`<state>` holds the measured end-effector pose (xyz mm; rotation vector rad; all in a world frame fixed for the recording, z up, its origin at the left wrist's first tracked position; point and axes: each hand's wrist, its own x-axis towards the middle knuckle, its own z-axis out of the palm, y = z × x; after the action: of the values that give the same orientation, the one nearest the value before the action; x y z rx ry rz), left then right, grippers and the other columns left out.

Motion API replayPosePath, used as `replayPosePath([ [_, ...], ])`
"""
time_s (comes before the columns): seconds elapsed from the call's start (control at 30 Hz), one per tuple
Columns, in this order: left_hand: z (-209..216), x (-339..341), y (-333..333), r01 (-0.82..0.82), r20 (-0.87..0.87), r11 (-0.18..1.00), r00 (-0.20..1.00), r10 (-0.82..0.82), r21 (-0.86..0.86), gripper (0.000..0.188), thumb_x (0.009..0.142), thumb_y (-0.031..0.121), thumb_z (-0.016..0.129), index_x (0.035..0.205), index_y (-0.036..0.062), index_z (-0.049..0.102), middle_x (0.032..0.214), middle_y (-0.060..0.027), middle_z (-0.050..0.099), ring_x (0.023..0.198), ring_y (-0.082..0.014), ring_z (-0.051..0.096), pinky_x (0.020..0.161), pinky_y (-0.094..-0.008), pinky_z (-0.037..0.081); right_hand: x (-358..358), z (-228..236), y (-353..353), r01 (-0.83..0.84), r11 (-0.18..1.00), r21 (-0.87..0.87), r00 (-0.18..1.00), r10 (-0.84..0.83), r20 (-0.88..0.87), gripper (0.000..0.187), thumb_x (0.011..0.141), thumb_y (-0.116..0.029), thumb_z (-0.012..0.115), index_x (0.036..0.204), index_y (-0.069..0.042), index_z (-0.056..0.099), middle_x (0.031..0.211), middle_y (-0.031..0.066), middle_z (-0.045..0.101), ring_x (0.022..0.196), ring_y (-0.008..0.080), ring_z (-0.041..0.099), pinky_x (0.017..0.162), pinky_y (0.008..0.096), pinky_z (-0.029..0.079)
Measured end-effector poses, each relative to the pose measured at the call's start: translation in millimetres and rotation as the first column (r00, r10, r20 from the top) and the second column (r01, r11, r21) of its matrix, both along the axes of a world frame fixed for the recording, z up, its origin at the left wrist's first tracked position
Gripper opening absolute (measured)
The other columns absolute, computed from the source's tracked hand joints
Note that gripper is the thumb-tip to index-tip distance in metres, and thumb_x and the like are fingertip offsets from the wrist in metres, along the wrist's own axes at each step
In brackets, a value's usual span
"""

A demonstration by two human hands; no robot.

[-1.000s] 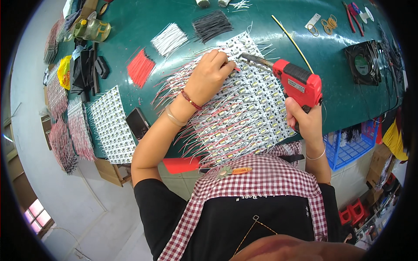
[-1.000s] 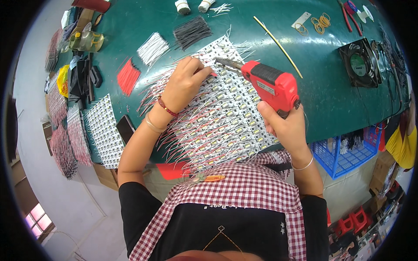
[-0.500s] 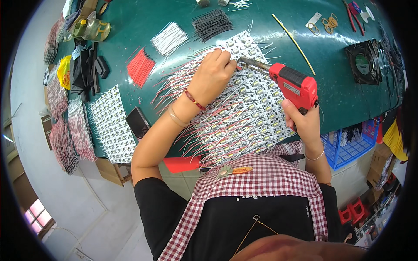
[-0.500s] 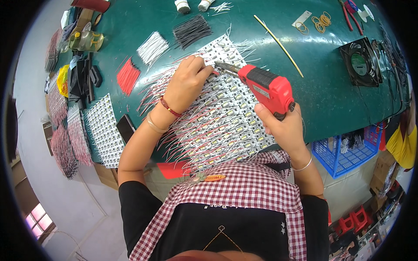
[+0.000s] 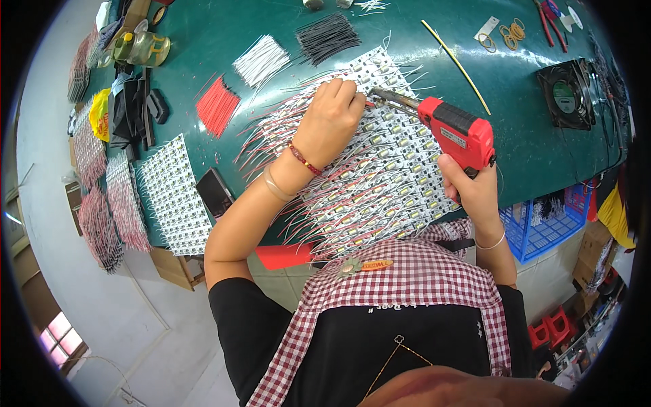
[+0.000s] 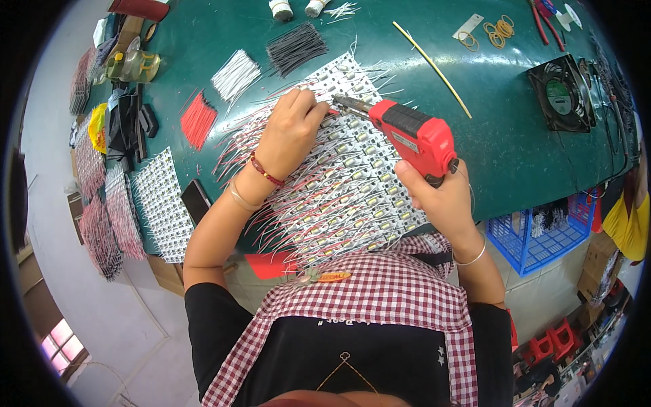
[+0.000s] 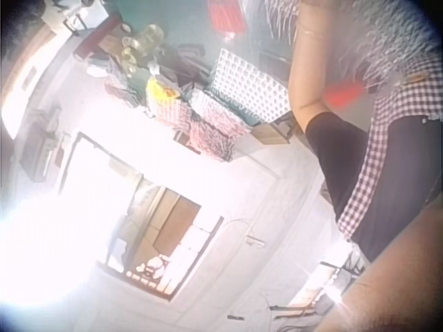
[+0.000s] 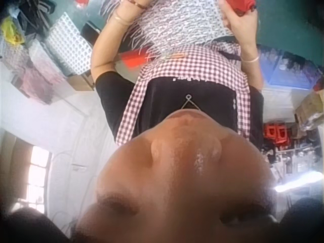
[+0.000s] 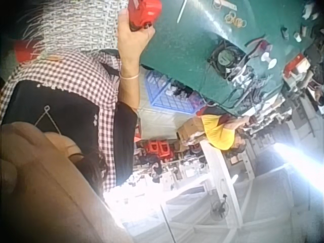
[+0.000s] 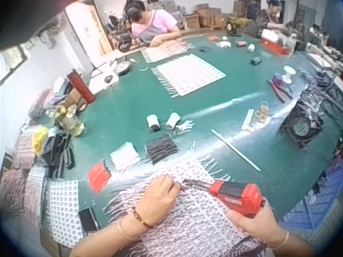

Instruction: The person uses a red soldering iron to solder wires onto a large LED panel. They hold the panel with one hand and apply the soldering iron to specific points on the grid while manipulating the wires with the other hand. The task involves repetitive soldering actions across the surface of the panel.

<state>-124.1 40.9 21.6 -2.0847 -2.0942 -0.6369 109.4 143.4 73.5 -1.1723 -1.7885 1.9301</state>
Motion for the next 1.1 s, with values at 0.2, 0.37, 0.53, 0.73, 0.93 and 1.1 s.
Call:
replayPosePath([
  [0.2, 1.9, -0.4, 0.5, 0.009, -0.014, 1.000, 1.000, -0.009, -0.007, 0.019, 0.071, 0.000, 0.059, 0.089, 0.0006, 0.063, 0.081, -0.0093, 0.048, 0.078, -0.0249, 0.050, 0.071, -0.0346, 0.044, 4.0, 1.1, 0.3, 0.065, 0.998, -0.021, 0.996, -0.066, -0.061, 0.016, 0.085, -0.015, 0.069, 0.086, -0.002, 0.060, 0.057, -0.0020, 0.053, 0.044, 0.0041, 0.048, 0.038, 0.0197, 0.036],
  [0.37, 3.0, -1.6, 0.9, 0.025, -0.037, 0.999, 0.999, -0.026, -0.024, 0.017, 0.072, 0.000, 0.059, 0.088, 0.0007, 0.063, 0.081, -0.0092, 0.048, 0.079, -0.0247, 0.050, 0.072, -0.0351, 0.044, 2.1, 3.6, 1.2, 0.100, 0.993, -0.059, 0.986, -0.107, -0.128, 0.014, 0.085, -0.014, 0.068, 0.083, -0.003, 0.059, 0.057, -0.0015, 0.054, 0.042, 0.0041, 0.047, 0.037, 0.0193, 0.034],
  [0.53, 5.0, -3.0, -1.4, 0.011, -0.009, 0.998, 1.000, -0.010, 0.060, 0.017, 0.072, 0.001, 0.060, 0.089, 0.0019, 0.064, 0.079, -0.0088, 0.048, 0.075, -0.0243, 0.050, 0.069, -0.0352, 0.043, 9.6, 1.3, 1.7, 0.093, 0.993, -0.070, 0.987, -0.101, -0.126, 0.013, 0.087, -0.013, 0.067, 0.083, -0.003, 0.059, 0.057, -0.0008, 0.055, 0.042, 0.0045, 0.048, 0.037, 0.0195, 0.035],
  [0.73, 9.7, 13.4, -11.0, -0.028, 0.040, 0.994, 0.999, 0.024, 0.109, 0.021, 0.072, 0.000, 0.061, 0.092, 0.0038, 0.065, 0.076, -0.0067, 0.047, 0.070, -0.0220, 0.050, 0.064, -0.0340, 0.041, 24.7, 3.5, -5.1, 0.105, 0.988, -0.114, 0.986, -0.118, -0.119, 0.013, 0.087, -0.014, 0.066, 0.083, -0.004, 0.059, 0.057, -0.0006, 0.055, 0.044, 0.0054, 0.050, 0.039, 0.0201, 0.036],
  [0.93, 0.9, 20.4, -13.8, -0.044, 0.066, 0.998, 0.997, 0.041, 0.044, 0.022, 0.072, 0.000, 0.060, 0.092, 0.0050, 0.066, 0.074, -0.0060, 0.045, 0.070, -0.0215, 0.049, 0.064, -0.0336, 0.041, 32.5, -2.2, -10.7, 0.090, 0.988, -0.123, 0.992, -0.100, -0.077, 0.013, 0.088, -0.013, 0.066, 0.084, -0.003, 0.059, 0.058, -0.0012, 0.054, 0.045, 0.0053, 0.050, 0.040, 0.0200, 0.036],
  [1.1, 2.4, 20.7, -10.1, -0.036, 0.081, 0.999, 0.996, 0.035, 0.021, 0.022, 0.072, -0.001, 0.060, 0.091, 0.0044, 0.067, 0.074, -0.0065, 0.044, 0.070, -0.0219, 0.048, 0.065, -0.0336, 0.041, 30.0, -4.5, -10.0, 0.072, 0.991, -0.109, 0.994, -0.080, -0.073, 0.013, 0.087, -0.014, 0.067, 0.085, -0.003, 0.059, 0.058, -0.0015, 0.054, 0.045, 0.0047, 0.049, 0.040, 0.0200, 0.036],
])
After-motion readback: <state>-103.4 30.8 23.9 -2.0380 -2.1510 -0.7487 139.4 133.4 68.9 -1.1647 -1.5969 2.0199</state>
